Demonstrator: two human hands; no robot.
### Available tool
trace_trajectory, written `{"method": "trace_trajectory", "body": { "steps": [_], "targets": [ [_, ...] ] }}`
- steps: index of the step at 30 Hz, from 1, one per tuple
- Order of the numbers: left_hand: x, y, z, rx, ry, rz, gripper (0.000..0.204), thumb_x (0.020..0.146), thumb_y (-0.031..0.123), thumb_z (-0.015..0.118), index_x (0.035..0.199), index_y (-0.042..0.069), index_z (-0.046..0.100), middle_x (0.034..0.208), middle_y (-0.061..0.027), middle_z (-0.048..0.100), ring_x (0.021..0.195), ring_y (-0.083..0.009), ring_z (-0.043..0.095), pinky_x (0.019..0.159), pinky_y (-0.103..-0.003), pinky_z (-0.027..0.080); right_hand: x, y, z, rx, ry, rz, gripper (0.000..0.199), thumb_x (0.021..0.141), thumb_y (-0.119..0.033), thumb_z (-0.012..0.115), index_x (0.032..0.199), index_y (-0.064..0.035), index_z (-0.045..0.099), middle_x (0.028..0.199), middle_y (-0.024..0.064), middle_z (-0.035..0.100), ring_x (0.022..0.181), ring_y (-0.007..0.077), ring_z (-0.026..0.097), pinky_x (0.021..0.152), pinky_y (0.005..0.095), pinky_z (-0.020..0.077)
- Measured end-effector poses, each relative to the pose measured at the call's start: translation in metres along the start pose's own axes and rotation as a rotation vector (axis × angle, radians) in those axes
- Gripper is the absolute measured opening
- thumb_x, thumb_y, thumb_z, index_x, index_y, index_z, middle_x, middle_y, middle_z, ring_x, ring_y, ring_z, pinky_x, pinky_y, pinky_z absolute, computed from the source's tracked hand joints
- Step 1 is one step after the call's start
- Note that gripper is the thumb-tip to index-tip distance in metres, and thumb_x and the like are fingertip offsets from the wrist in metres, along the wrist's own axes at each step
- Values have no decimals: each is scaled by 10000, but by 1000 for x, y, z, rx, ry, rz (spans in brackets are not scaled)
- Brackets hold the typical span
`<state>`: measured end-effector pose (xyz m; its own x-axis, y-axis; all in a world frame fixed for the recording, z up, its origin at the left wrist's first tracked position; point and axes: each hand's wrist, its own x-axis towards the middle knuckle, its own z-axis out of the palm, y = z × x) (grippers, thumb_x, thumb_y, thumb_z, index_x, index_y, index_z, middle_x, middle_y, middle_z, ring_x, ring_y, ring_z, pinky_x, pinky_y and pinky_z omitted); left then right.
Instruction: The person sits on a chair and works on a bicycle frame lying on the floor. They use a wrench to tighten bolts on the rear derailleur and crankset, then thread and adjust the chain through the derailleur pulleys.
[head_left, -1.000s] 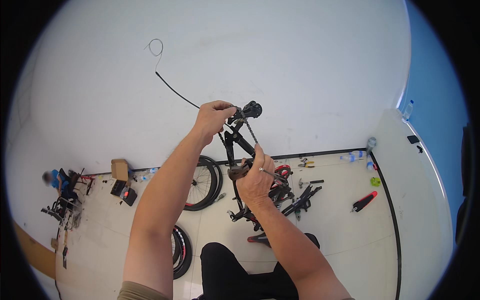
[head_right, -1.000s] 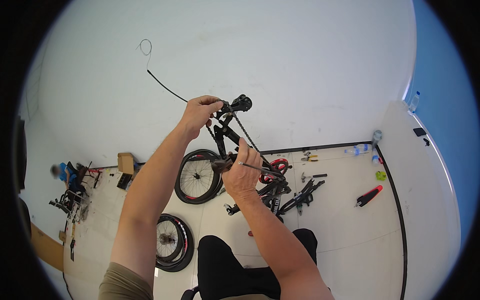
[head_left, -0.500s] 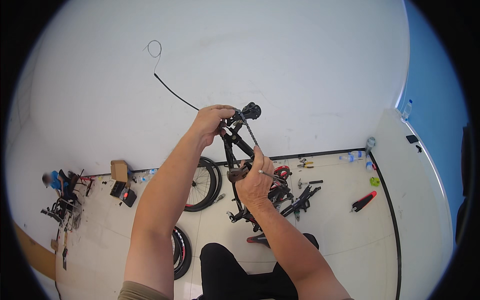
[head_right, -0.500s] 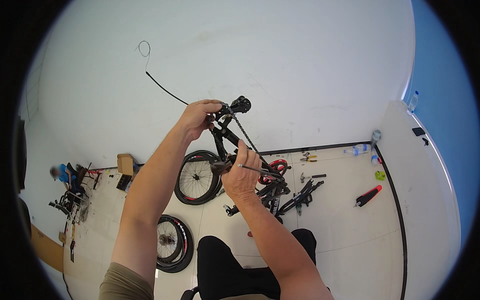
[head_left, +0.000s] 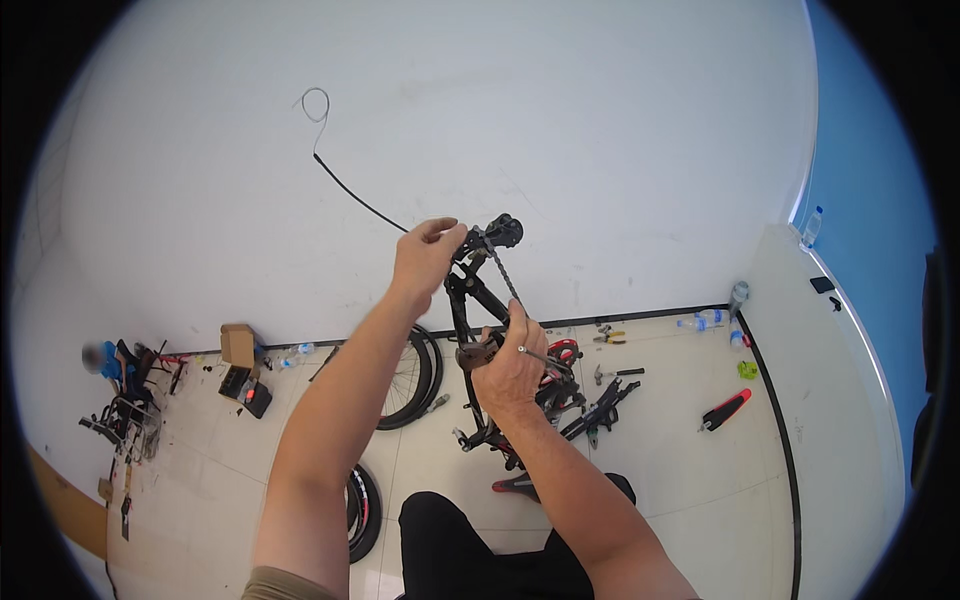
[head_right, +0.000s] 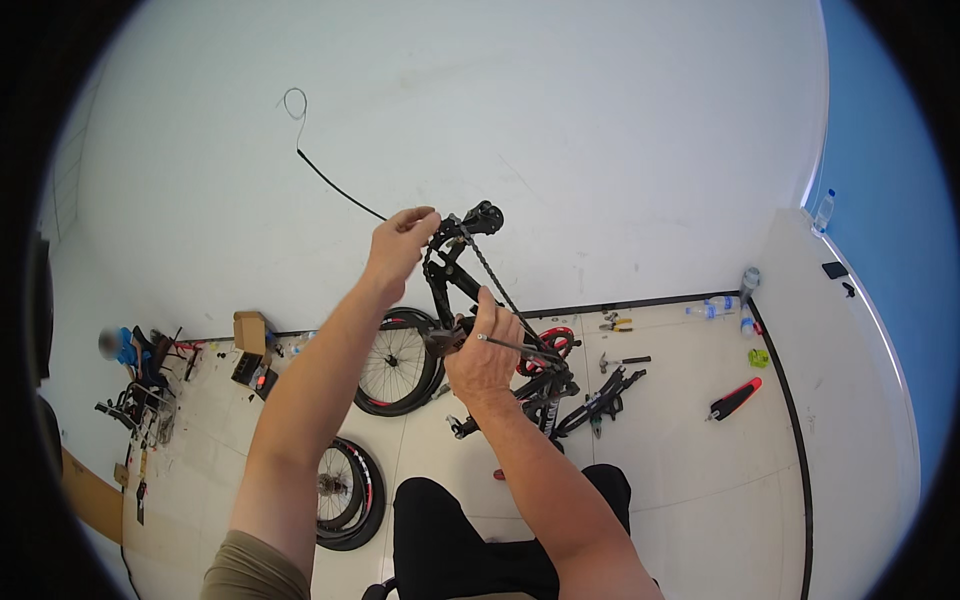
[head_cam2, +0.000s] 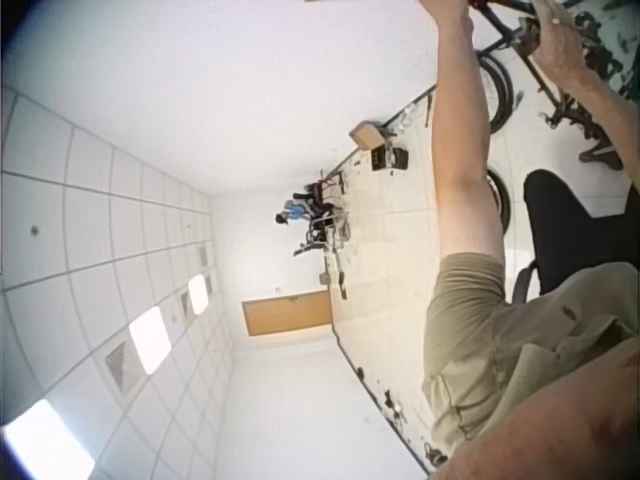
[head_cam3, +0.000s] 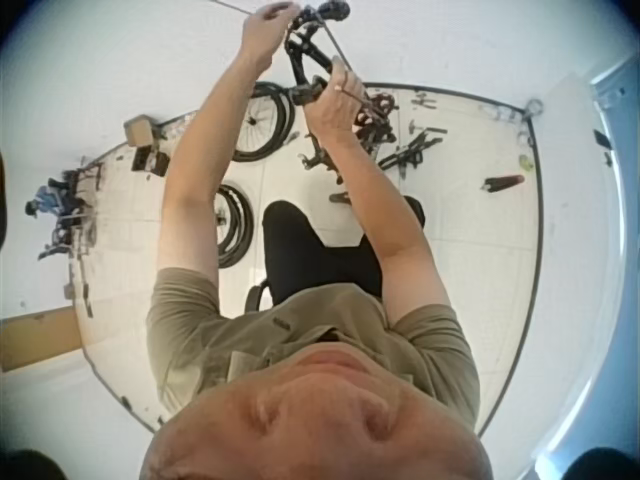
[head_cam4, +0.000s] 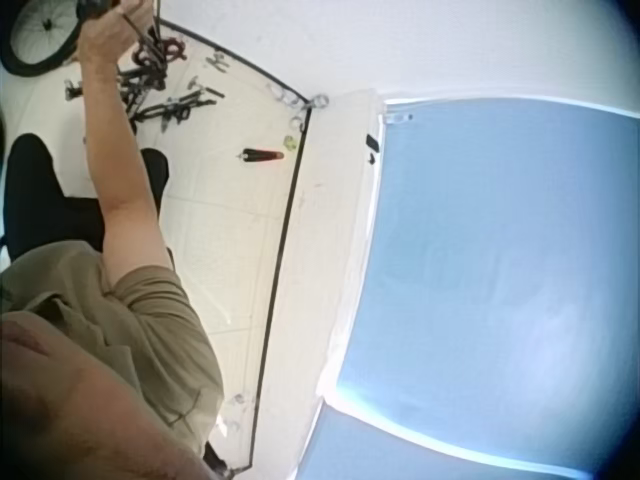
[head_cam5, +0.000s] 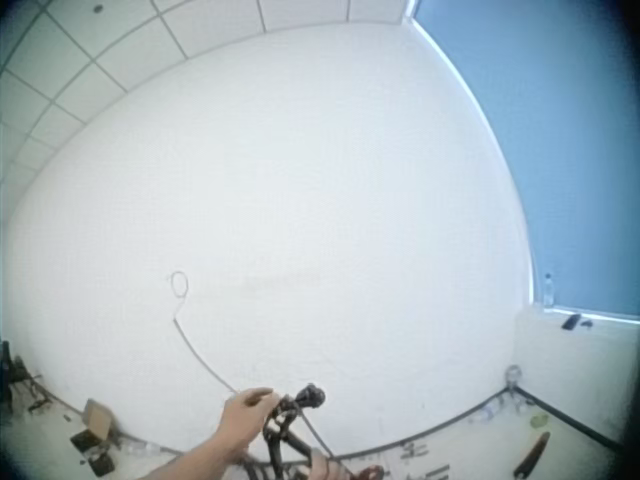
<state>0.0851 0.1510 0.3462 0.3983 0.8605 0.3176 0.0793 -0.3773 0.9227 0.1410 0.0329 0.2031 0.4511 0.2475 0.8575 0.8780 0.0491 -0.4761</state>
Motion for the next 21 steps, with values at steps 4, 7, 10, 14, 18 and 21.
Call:
{"method": "trace_trajectory", "body": {
  "steps": [4,7,10,14,18,21],
  "targets": [
    [-20,-10,11,29,-22,67,575,871,260,731,1333,-38,560,960,-116,684,823,-151,621,736,-306,514,5,-8,-8,15,-11,20,673,828,-101,719,1386,54,377,1004,204,526,940,380,514,850,504,400],
    [-9,-19,16,41,2,186,616,862,262,732,1354,-50,531,951,-127,688,784,-168,628,725,-321,523,3,-11,-8,27,-40,27,710,832,-132,736,1401,53,353,998,195,519,927,368,511,837,499,394],
    [10,-30,16,126,-21,205,428,874,250,709,1206,-11,637,913,-117,698,760,-182,633,711,-325,514,1,-10,-13,65,-120,59,736,850,-212,738,1416,44,341,1019,200,501,938,375,508,836,511,398],
    [9,-33,21,74,-32,206,195,931,179,676,1050,25,672,839,-33,645,734,-116,557,655,-282,463,2,-7,-18,60,-169,29,824,840,-219,746,1454,71,280,1036,201,483,975,374,493,846,512,388],
    [11,-41,26,17,-24,195,144,956,157,658,1031,34,645,818,-4,615,704,-89,517,583,-261,433,2,-9,-24,191,-225,103,834,874,-163,695,1488,108,201,1151,252,490,1036,400,489,904,517,391],
    [13,-40,26,-8,-40,145,169,930,148,676,1021,10,644,813,-47,637,726,-124,548,649,-287,458,3,-3,-27,289,-228,91,787,915,-88,631,1507,119,155,1285,293,478,1128,410,494,971,494,401]
  ]
}}
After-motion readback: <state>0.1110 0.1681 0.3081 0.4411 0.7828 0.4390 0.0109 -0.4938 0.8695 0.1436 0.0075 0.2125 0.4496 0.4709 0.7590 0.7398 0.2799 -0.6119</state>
